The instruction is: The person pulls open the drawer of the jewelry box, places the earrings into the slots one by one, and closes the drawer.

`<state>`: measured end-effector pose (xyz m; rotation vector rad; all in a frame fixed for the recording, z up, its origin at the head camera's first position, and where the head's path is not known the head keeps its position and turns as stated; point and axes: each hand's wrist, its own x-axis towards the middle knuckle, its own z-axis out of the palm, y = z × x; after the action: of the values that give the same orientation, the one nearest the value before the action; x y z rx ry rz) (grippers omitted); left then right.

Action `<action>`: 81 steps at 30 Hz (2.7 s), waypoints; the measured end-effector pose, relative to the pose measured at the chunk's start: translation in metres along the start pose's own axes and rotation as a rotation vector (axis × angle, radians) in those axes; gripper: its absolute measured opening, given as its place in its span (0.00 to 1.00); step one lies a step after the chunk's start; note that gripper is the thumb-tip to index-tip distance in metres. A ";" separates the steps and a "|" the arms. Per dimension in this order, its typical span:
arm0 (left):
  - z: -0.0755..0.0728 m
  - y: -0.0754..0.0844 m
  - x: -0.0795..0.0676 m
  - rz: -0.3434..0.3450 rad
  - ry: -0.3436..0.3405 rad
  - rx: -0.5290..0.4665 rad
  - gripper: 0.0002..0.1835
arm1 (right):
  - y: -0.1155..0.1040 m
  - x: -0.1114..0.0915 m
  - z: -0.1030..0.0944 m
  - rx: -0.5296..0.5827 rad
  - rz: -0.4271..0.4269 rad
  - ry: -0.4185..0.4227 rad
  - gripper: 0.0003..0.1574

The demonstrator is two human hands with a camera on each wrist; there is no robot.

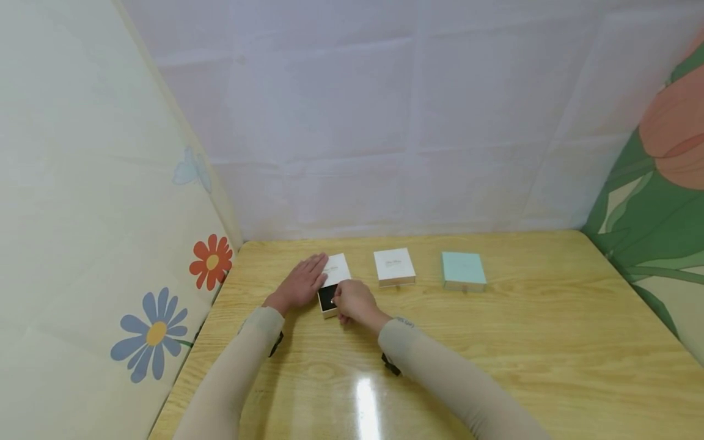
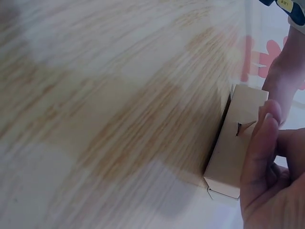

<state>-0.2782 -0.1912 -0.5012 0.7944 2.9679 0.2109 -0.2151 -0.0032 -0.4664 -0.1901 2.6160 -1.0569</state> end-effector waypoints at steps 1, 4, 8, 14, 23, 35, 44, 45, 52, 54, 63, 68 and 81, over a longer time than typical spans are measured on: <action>0.000 0.000 0.000 0.002 0.003 0.000 0.33 | 0.000 0.000 0.000 0.002 0.001 0.000 0.12; 0.002 -0.001 0.001 0.010 0.012 -0.008 0.33 | 0.000 0.000 0.001 0.000 -0.009 -0.004 0.11; 0.003 -0.002 0.001 0.019 0.024 -0.019 0.33 | 0.000 0.001 0.003 -0.041 -0.033 0.000 0.10; 0.003 -0.003 0.003 0.020 0.021 -0.001 0.33 | -0.002 0.005 0.005 -0.134 -0.043 0.026 0.11; 0.002 -0.003 0.002 0.020 0.021 -0.011 0.33 | -0.006 0.009 0.008 -0.298 -0.037 0.043 0.17; 0.003 -0.004 0.002 0.014 0.011 -0.008 0.33 | -0.011 0.012 0.009 -0.348 -0.038 0.021 0.11; 0.003 -0.004 0.002 0.024 0.022 -0.017 0.33 | -0.009 0.016 0.011 -0.395 -0.040 0.043 0.09; 0.004 -0.004 0.002 0.024 0.025 -0.016 0.33 | -0.008 0.015 0.011 -0.398 -0.047 0.050 0.08; 0.005 -0.005 0.003 0.023 0.035 -0.013 0.33 | -0.004 0.010 0.008 -0.332 -0.096 0.092 0.09; 0.005 -0.005 0.003 0.020 0.035 -0.021 0.33 | -0.003 0.007 0.007 -0.252 -0.097 0.083 0.10; 0.006 -0.006 0.004 0.010 0.017 -0.015 0.33 | 0.004 -0.003 -0.006 0.088 -0.009 0.015 0.15; 0.006 -0.005 0.003 0.007 0.021 -0.011 0.33 | 0.008 -0.007 -0.012 0.207 0.019 -0.019 0.18; 0.005 -0.003 0.002 0.014 0.038 -0.009 0.33 | 0.018 -0.026 -0.015 0.398 0.075 -0.072 0.15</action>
<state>-0.2813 -0.1921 -0.5069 0.8190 2.9954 0.2425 -0.1958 0.0257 -0.4620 -0.0373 2.2727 -1.4822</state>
